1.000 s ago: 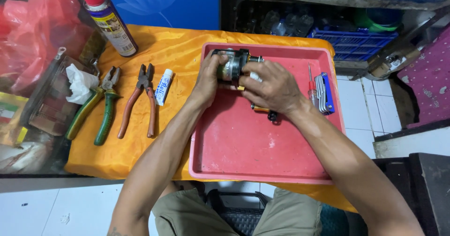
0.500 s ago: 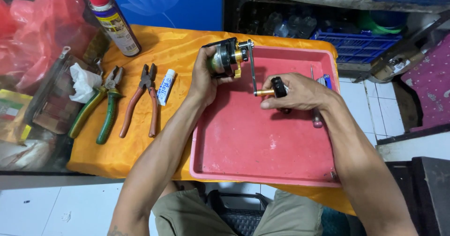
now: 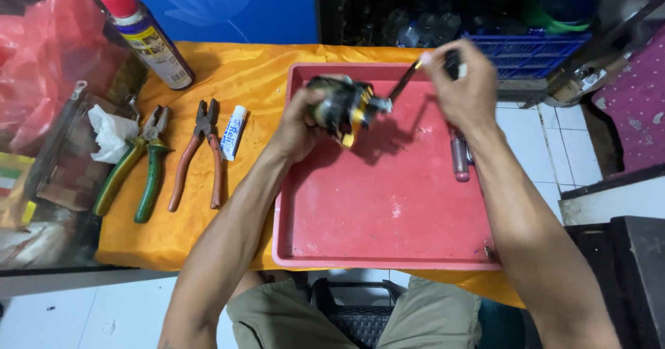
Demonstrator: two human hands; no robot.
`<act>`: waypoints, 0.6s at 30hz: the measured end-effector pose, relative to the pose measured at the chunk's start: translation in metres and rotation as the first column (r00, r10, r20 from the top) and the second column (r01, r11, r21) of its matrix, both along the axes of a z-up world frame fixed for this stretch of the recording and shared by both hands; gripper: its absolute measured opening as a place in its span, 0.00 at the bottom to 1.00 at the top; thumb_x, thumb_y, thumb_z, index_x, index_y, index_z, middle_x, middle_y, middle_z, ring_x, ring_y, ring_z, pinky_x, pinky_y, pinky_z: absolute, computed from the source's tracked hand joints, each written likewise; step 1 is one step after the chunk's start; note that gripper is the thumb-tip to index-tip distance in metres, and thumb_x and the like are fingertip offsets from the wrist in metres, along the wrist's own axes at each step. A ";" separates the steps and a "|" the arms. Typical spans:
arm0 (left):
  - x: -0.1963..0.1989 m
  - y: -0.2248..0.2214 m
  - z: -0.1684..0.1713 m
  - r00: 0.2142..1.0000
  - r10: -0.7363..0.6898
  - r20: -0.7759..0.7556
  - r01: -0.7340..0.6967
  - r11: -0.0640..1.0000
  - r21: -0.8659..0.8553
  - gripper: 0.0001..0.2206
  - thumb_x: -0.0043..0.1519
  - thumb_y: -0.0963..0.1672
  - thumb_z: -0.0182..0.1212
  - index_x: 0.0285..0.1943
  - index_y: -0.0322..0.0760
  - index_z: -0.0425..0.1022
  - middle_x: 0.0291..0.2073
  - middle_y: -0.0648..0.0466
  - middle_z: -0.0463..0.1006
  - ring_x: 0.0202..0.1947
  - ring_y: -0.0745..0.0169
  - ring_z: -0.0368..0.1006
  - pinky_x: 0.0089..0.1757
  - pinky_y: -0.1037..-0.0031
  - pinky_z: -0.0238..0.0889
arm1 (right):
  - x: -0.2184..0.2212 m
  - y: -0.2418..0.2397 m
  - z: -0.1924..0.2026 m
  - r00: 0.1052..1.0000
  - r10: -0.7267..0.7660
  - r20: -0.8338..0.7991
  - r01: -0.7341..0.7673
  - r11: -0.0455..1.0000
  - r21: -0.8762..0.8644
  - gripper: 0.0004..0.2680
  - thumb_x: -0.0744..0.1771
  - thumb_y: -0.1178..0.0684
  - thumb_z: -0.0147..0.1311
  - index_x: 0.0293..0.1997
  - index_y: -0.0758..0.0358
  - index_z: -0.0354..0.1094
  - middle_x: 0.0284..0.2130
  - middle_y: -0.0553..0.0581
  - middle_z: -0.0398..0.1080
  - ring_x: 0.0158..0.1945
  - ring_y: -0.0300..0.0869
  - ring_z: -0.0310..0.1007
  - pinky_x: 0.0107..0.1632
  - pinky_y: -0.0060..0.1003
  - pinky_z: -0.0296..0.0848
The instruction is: Disassembling, cleaning, and reassembling a fishing reel using a screwdriver and pliers on a workspace tray.
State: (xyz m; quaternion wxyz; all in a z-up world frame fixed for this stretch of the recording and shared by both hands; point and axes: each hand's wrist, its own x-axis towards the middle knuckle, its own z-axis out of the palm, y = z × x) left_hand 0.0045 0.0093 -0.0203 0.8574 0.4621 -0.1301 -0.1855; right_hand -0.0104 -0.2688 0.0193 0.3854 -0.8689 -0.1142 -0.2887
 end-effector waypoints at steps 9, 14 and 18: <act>0.008 -0.005 0.004 0.937 0.326 -0.129 -0.314 0.943 0.107 0.21 0.52 0.54 0.62 0.47 0.41 0.73 0.27 0.52 0.76 0.23 0.55 0.78 0.23 0.65 0.79 | -0.036 0.047 0.010 0.776 0.602 -0.189 -0.624 0.776 -0.093 0.11 0.66 0.40 0.60 0.32 0.53 0.73 0.25 0.54 0.73 0.33 0.53 0.75 0.41 0.46 0.72; -0.005 -0.006 0.013 0.975 0.221 0.036 -0.223 0.948 0.227 0.23 0.55 0.52 0.61 0.55 0.37 0.69 0.30 0.47 0.73 0.27 0.50 0.79 0.27 0.63 0.81 | -0.031 0.047 0.011 0.906 0.421 0.041 -0.402 0.887 -0.228 0.19 0.64 0.35 0.66 0.51 0.56 0.71 0.32 0.56 0.69 0.40 0.53 0.71 0.47 0.47 0.70; -0.005 -0.004 0.011 0.981 0.174 0.082 -0.189 0.950 0.250 0.25 0.56 0.52 0.60 0.58 0.36 0.67 0.33 0.44 0.74 0.31 0.47 0.81 0.30 0.63 0.82 | -0.029 0.053 0.011 0.930 0.365 0.032 -0.325 0.862 -0.389 0.35 0.60 0.37 0.72 0.71 0.59 0.58 0.44 0.62 0.63 0.47 0.60 0.66 0.45 0.54 0.69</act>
